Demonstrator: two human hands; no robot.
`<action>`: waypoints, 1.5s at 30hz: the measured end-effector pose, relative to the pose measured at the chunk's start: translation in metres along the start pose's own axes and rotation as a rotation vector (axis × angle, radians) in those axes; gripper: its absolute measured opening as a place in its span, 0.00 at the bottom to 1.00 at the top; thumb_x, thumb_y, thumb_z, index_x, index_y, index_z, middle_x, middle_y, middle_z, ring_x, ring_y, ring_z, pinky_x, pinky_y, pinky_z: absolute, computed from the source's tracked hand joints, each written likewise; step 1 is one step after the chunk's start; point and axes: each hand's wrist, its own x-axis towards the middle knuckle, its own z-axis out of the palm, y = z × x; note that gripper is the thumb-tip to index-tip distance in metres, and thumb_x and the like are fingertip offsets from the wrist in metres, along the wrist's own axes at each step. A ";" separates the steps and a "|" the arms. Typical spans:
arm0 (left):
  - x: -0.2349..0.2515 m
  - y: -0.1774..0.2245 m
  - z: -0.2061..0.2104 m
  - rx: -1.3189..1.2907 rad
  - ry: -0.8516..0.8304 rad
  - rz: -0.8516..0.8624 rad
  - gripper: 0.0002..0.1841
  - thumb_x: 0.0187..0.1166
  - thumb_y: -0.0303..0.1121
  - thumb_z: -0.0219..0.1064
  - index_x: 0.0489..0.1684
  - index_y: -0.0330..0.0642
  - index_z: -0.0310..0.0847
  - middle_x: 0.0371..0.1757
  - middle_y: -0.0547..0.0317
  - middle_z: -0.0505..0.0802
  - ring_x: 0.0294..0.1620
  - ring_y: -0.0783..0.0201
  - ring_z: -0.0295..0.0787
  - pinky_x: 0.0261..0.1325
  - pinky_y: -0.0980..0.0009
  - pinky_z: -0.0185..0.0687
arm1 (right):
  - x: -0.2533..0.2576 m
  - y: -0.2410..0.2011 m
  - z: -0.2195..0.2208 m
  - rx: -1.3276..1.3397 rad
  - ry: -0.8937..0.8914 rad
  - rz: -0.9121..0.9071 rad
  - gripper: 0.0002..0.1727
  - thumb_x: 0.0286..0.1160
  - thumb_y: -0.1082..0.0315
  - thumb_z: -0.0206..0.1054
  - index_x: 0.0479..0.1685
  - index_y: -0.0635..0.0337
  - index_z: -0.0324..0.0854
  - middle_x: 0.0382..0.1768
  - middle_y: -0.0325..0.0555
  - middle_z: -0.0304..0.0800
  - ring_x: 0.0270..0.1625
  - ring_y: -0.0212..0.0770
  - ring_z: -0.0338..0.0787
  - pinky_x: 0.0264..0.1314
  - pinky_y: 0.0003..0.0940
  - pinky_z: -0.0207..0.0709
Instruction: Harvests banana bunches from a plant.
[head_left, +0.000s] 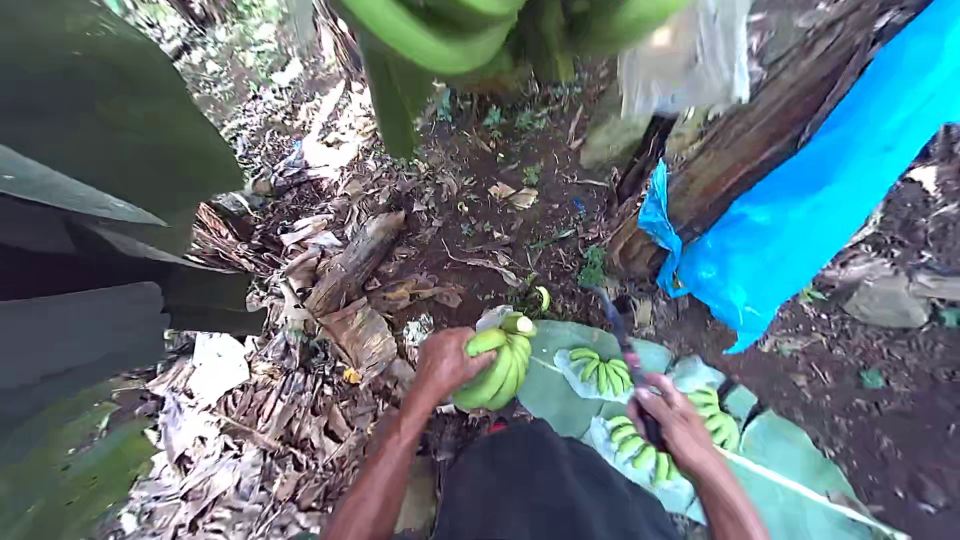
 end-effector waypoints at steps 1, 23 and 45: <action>-0.007 0.001 0.017 -0.015 -0.015 -0.020 0.34 0.68 0.72 0.66 0.42 0.47 0.91 0.42 0.52 0.96 0.47 0.49 0.94 0.53 0.39 0.86 | 0.008 0.029 0.016 0.164 -0.017 0.088 0.21 0.88 0.59 0.51 0.70 0.61 0.72 0.28 0.48 0.89 0.18 0.38 0.82 0.17 0.33 0.78; -0.018 0.007 0.080 -0.017 -0.087 -0.218 0.34 0.70 0.71 0.63 0.52 0.49 0.91 0.54 0.53 0.96 0.60 0.49 0.92 0.62 0.42 0.82 | 0.029 0.053 0.133 0.856 -0.317 0.638 0.23 0.97 0.53 0.38 0.56 0.61 0.73 0.20 0.40 0.76 0.11 0.31 0.75 0.10 0.23 0.71; -0.010 -0.060 0.142 0.271 -0.287 0.146 0.25 0.76 0.55 0.68 0.54 0.42 0.89 0.56 0.48 0.94 0.64 0.46 0.88 0.66 0.47 0.81 | 0.020 0.078 0.020 0.468 0.213 0.442 0.14 0.92 0.64 0.48 0.54 0.64 0.75 0.18 0.44 0.81 0.14 0.39 0.81 0.16 0.36 0.83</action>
